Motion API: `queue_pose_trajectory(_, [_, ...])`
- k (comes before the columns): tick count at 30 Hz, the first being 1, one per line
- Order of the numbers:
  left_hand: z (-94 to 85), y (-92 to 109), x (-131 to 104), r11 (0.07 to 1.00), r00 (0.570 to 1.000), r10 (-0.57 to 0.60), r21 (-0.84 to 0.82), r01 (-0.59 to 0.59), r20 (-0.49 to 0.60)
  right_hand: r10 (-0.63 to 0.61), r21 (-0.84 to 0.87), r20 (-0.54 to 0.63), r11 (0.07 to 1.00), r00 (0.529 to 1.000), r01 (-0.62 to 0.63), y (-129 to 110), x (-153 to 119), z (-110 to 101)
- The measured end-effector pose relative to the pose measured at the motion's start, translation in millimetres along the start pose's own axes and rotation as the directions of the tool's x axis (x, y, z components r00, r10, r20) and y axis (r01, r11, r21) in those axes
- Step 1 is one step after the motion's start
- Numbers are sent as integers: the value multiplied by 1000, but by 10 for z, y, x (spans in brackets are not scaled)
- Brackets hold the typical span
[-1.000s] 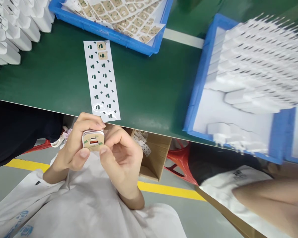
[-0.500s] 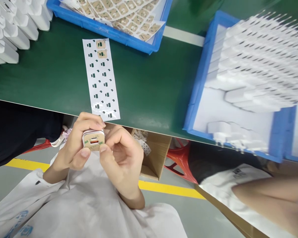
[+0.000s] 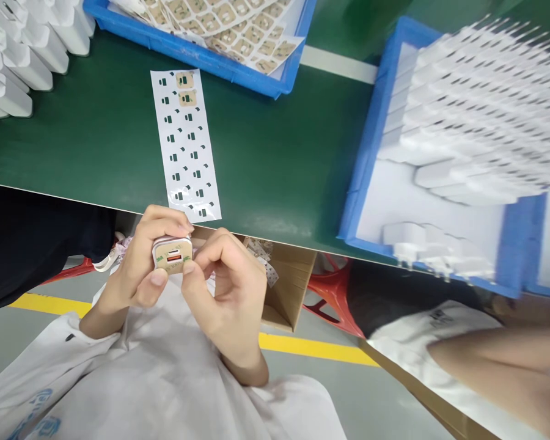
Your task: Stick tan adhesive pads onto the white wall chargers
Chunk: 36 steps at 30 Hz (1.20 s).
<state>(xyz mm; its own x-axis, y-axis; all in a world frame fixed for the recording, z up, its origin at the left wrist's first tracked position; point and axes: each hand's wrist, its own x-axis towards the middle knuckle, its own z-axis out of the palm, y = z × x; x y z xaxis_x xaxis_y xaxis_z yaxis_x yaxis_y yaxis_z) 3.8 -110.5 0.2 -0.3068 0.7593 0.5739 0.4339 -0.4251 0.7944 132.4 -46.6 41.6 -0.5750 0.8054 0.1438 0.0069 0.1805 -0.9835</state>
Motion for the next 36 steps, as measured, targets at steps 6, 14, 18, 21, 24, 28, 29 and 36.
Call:
queue_pose_trajectory(6, [-10, -61, 5, 1000, 999, 18, -16, -18, 26, -68, -151, -9, 986, 998, 66, -23, -12, -11])
queue_pose_trajectory(14, [22, -151, -23, 980, 998, -56, -191, 62, 35, -62, -310, -65, 950, 996, 39, -28, 12, -90])
queue_pose_trajectory(18, [27, -129, -28, 960, 992, -87, -260, 107, 86, 138, -40, 108, 990, 985, -134, 15, 137, -140])
queue_pose_trajectory(21, [52, -119, -16, 968, 992, -73, -234, 94, 99, 244, 63, 205, 963, 948, -262, 56, 232, -126])
queue_pose_trajectory(24, [93, -137, -16, 973, 995, -67, -216, 81, 71, 290, 108, 251, 940, 923, -325, 87, 294, -101])
queue_pose_trajectory(28, [116, -161, -31, 977, 1000, -18, -212, 21, 19, 293, 122, 259, 935, 920, -332, 87, 313, -66])
queue_pose_trajectory(29, [113, -162, -36, 980, 1000, -12, -200, 14, 12, 288, 116, 244, 939, 926, -322, 79, 309, -53])
queue_pose_trajectory(36, [152, -174, -86, 958, 997, -79, -277, 79, 13, 244, -26, 105, 970, 964, -243, 72, 288, 59])
